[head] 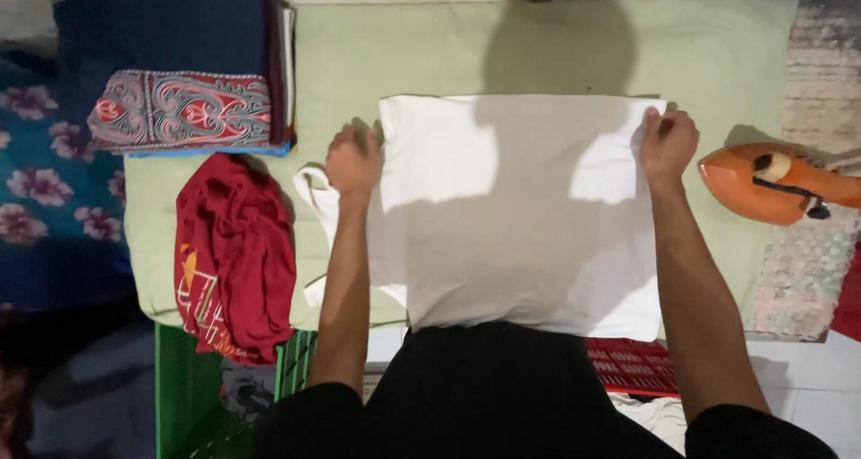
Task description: The person irons and folds a dark blue patterned shirt, then irons and folds a white tank top, and finally irons and folds a red t-shirt. Each item is smoothed with an iron, folded neatly, and stacked on the table.
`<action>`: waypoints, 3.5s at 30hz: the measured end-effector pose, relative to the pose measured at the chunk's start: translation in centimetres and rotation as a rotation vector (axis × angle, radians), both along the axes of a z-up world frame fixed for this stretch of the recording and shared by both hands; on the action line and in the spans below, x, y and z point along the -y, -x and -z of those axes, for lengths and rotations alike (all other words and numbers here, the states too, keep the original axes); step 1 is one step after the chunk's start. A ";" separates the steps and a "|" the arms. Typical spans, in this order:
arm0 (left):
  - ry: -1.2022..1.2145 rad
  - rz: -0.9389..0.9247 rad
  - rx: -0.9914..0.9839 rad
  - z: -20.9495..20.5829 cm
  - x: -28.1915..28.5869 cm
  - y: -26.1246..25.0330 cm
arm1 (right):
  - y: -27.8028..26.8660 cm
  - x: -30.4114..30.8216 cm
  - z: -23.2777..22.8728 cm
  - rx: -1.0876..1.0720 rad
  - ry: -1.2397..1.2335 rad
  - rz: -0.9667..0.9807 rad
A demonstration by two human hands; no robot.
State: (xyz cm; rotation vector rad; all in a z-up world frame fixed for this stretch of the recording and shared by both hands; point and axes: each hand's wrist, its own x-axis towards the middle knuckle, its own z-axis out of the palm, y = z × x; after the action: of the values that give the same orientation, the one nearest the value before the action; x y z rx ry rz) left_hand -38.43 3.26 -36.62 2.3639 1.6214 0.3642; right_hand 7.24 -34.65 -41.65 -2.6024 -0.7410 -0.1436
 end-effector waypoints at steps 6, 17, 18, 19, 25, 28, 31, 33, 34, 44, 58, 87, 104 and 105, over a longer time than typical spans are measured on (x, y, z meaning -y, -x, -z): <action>0.268 -0.173 0.109 0.5 -0.9 -7.0 | -4.8 0.1 3.9 -0.427 -0.082 0.125; 0.912 -0.531 0.980 -0.2 -3.1 -8.2 | -3.7 -4.9 -7.2 -0.763 -0.349 0.036; 0.807 -0.505 0.882 -0.1 -3.2 -8.5 | -3.4 -5.7 -8.4 -0.840 -0.339 0.042; 0.805 -0.503 0.879 2.3 -3.9 -8.3 | -5.1 -5.2 -4.5 -0.843 -0.341 0.043; 0.689 -0.417 1.231 -2.3 -4.7 -9.1 | -6.5 -5.9 -2.5 -0.806 -0.675 0.092; 0.588 -0.404 0.873 -2.1 -5.3 -9.0 | -8.4 -5.1 0.9 -0.721 -0.893 0.018; 0.587 -0.335 0.775 -2.1 -5.3 -8.6 | -6.9 -5.4 -2.8 -0.532 -0.636 -0.296; 0.508 -0.206 0.462 -5.3 -4.1 -8.7 | -2.6 -7.6 -11.1 -0.966 -0.775 0.158; 0.511 -0.206 0.460 -4.4 -4.1 -8.4 | -2.4 -6.8 -9.3 -0.966 -0.773 0.162; 0.570 -0.264 0.622 -0.5 -4.5 -7.4 | -0.5 -8.2 -6.6 -0.386 -0.106 -0.337; 0.448 -0.092 0.726 -2.4 -3.7 -7.2 | -3.6 -8.4 -3.5 -0.548 -0.098 -0.385; 0.529 -0.215 0.461 0.1 -7.9 -9.3 | -6.5 -8.8 -5.1 -0.448 -0.055 -0.600; 0.104 0.160 0.812 -2.7 -11.5 -13.2 | -7.1 -12.8 -7.7 -0.001 -0.370 -0.335; 0.000 0.213 0.813 -2.4 -11.9 -13.3 | -7.3 -13.2 -7.8 0.000 -0.316 -0.336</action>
State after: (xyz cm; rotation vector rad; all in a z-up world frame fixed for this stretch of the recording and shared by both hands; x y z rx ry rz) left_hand -25.12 15.20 -34.19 1.9431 0.9712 1.0936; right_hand 14.57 -21.41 -33.87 -2.1487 -1.0497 -0.1451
